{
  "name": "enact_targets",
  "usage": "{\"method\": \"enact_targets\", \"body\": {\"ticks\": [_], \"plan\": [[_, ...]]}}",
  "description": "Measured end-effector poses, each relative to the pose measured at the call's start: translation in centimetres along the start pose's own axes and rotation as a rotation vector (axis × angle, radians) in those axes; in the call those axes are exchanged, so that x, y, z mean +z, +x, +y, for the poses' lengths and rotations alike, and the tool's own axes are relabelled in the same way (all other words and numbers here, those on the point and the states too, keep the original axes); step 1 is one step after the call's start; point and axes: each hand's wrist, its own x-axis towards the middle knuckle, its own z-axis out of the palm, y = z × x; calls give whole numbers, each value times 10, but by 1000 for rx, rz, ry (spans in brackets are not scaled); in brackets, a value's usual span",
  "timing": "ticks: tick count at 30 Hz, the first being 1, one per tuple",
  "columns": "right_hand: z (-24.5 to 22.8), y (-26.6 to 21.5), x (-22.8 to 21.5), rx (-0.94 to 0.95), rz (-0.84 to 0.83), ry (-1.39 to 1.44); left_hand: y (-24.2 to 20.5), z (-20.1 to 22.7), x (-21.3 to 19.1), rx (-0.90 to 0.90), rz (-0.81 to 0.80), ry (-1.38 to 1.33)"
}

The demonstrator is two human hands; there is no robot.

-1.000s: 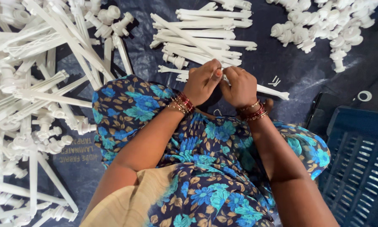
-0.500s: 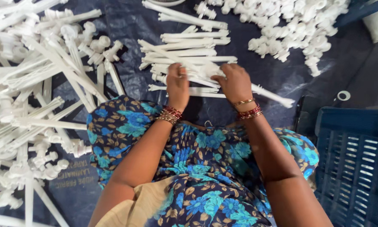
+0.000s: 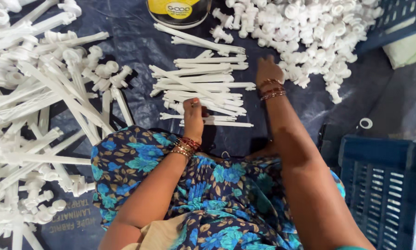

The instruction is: The person sits on the floor and repeatedly picks up white plastic rods and small white caps. They insert the cap into the end of the rod by hand and place the assembled unit onto a growing pile.

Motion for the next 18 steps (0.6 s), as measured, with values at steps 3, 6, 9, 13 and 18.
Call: {"method": "enact_targets", "body": {"ticks": [3, 6, 9, 13, 18], "plan": [[34, -4, 20, 31, -77, -149, -2, 6, 3, -59, -52, -26], [25, -20, -12, -88, -70, -91, -3, 14, 8, -181, -54, -32], [3, -46, -48, -464, 51, 341, -11, 20, 13, 87, -276, -64], [-16, -62, -66, -155, -604, 999, -22, 31, 14, 138, -438, -37], [-28, -42, -23, -357, -40, 219, -21, 41, 11, -140, -313, -129]]}}
